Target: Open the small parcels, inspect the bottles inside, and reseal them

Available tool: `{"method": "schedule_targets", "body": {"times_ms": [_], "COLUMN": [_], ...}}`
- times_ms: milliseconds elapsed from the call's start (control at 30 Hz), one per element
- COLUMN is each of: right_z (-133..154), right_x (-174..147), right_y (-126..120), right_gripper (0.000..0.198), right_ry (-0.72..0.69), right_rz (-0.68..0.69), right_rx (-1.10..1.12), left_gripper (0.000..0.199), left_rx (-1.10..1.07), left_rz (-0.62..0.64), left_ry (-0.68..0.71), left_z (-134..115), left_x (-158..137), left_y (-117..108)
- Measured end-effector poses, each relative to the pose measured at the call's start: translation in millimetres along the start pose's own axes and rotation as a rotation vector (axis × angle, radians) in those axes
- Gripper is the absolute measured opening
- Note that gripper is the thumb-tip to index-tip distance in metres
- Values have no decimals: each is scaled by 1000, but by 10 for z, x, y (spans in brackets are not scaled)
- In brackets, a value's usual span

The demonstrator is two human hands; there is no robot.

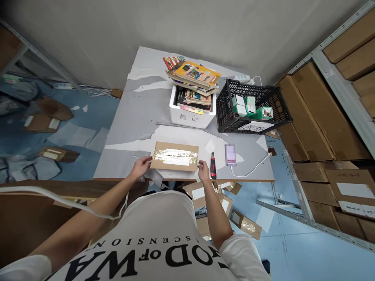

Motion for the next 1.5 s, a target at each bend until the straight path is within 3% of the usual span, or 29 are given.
{"method": "schedule_targets", "body": {"times_ms": [133,200,300,433,567,700,900,1033,1167,1233,1400,1500], "right_z": [-140,-127,-43,203,308,285,239,125,-142,-304,-422,-415], "right_x": [-139,-185,-196,-214,-162,-67,73,95,-11,-101,-279,-276], "right_y": [199,289,313,226,97,109,188,179,100,55,223,345], "right_gripper": [58,56,45,31,31,36,39,42,40,39,63,55], "right_ry": [-84,-106,-85,-115,-108,-66,-54,-36,-20,-17,-125,-87], "right_rz": [117,153,158,169,61,13,16,10,28,41,152,157], "right_rx": [-14,16,92,151,-61,-274,-292,-207,-106,-95,-77,-42], "left_gripper": [64,58,57,59,55,54,52,55,48,45,47,38], "left_rx": [39,74,128,209,356,502,569,495,215,178,266,292], "left_rz": [189,230,187,124,7,-58,-66,-71,-58,-30,230,224], "left_ry": [138,180,210,292,332,318,319,276,116,90,151,164], "left_z": [159,174,76,-262,-530,-595,-601,-481,-116,37,122,80], "left_x": [-137,-188,-194,-203,-172,-64,72,83,22,-56,-347,-408], "left_y": [153,221,220,114,6,63,178,140,-20,-83,132,210]}}
Point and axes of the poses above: each hand's wrist, its own x-axis towards the middle knuckle, its own y-axis out of the palm, z = x × y, the point moved 10 cm from there along x, towards the middle knuckle, and after that the axes turned 15 degrees about -z, right-handed, at the moved point
